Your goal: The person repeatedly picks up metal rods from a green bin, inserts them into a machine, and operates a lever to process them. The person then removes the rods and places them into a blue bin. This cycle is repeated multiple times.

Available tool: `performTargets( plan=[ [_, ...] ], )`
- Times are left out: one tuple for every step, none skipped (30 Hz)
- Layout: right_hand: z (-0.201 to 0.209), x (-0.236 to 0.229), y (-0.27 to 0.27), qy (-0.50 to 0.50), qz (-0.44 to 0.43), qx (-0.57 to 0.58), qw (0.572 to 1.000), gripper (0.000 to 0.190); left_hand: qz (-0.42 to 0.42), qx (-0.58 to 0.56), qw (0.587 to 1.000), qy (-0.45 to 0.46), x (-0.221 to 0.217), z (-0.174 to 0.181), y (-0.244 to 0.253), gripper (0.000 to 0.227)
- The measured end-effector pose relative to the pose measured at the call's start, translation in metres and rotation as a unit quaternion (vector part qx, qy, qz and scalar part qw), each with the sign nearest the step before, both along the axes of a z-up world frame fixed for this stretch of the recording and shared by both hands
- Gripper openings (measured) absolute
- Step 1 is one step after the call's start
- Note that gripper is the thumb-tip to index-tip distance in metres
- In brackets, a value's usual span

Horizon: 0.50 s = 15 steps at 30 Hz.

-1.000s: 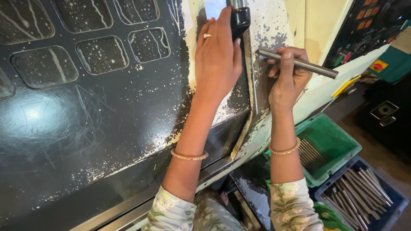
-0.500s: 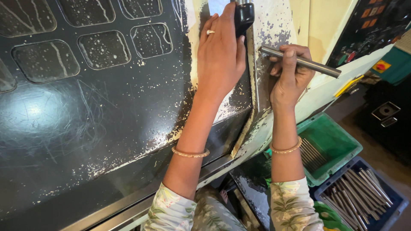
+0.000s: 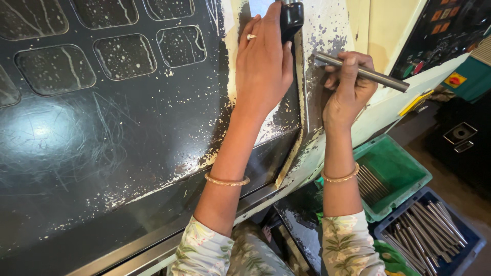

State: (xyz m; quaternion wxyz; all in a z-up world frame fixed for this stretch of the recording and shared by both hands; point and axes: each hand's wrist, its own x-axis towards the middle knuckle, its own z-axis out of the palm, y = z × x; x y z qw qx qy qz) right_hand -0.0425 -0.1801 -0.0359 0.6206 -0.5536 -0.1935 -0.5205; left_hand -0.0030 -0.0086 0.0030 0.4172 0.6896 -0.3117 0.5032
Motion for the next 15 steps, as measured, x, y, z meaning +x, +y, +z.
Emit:
performTargets(
  plan=[
    [-0.0002, 0.0005, -0.0007, 0.000, 0.005, 0.008, 1.000, 0.026, -0.001, 0.000, 1.000, -0.002, -0.0001, 0.0002, -0.0001, 0.060],
    [-0.0006, 0.0011, -0.0012, 0.000, 0.010, 0.015, 1.000, 0.026, -0.001, 0.000, 1.000, -0.003, -0.0001, 0.0003, 0.0000, 0.060],
    [-0.0011, 0.0015, -0.0015, -0.001, 0.011, 0.010, 1.000, 0.025, -0.001, 0.001, 1.000, -0.004, 0.0000, 0.0004, 0.0003, 0.060],
    [-0.0014, 0.0018, -0.0019, -0.002, 0.011, 0.005, 1.000, 0.025, -0.001, 0.002, 1.000, -0.005, 0.0002, 0.0006, 0.0006, 0.060],
    [-0.0017, 0.0019, -0.0021, -0.003, 0.011, 0.001, 1.000, 0.025, -0.002, 0.003, 1.000, -0.006, 0.0001, 0.0006, 0.0008, 0.060],
    [-0.0019, 0.0020, -0.0022, -0.001, 0.011, 0.001, 1.000, 0.025, -0.004, 0.006, 1.000, 0.000, -0.0001, 0.0004, 0.0011, 0.060],
    [-0.0018, 0.0020, -0.0022, 0.002, 0.011, 0.001, 1.000, 0.025, -0.007, 0.008, 1.000, 0.006, -0.0003, 0.0003, 0.0014, 0.060],
    [-0.0016, 0.0019, -0.0021, 0.004, 0.011, 0.001, 1.000, 0.025, -0.010, 0.010, 1.000, 0.012, -0.0004, 0.0002, 0.0016, 0.060],
    [-0.0015, 0.0016, -0.0020, 0.005, 0.009, -0.001, 1.000, 0.025, -0.009, 0.009, 1.000, 0.009, -0.0005, 0.0002, 0.0017, 0.061],
    [-0.0014, 0.0015, -0.0016, 0.006, 0.008, -0.003, 1.000, 0.025, -0.007, 0.009, 1.000, 0.006, -0.0004, 0.0002, 0.0017, 0.061],
    [-0.0012, 0.0015, -0.0013, 0.007, 0.006, -0.004, 1.000, 0.025, -0.005, 0.008, 1.000, 0.003, -0.0004, 0.0002, 0.0017, 0.062],
    [-0.0010, 0.0015, -0.0011, 0.008, 0.001, -0.004, 1.000, 0.025, -0.004, 0.003, 1.000, -0.010, -0.0003, 0.0002, 0.0015, 0.063],
    [-0.0009, 0.0016, -0.0010, 0.009, -0.004, -0.004, 1.000, 0.025, -0.003, -0.002, 1.000, -0.023, -0.0002, 0.0000, 0.0013, 0.063],
    [-0.0009, 0.0017, -0.0011, 0.011, -0.009, -0.004, 1.000, 0.025, -0.001, -0.008, 0.999, -0.036, -0.0003, -0.0002, 0.0012, 0.064],
    [-0.0008, 0.0019, -0.0013, 0.007, -0.003, 0.005, 1.000, 0.025, -0.010, -0.004, 1.000, -0.023, -0.0002, -0.0003, 0.0013, 0.064]
  ],
)
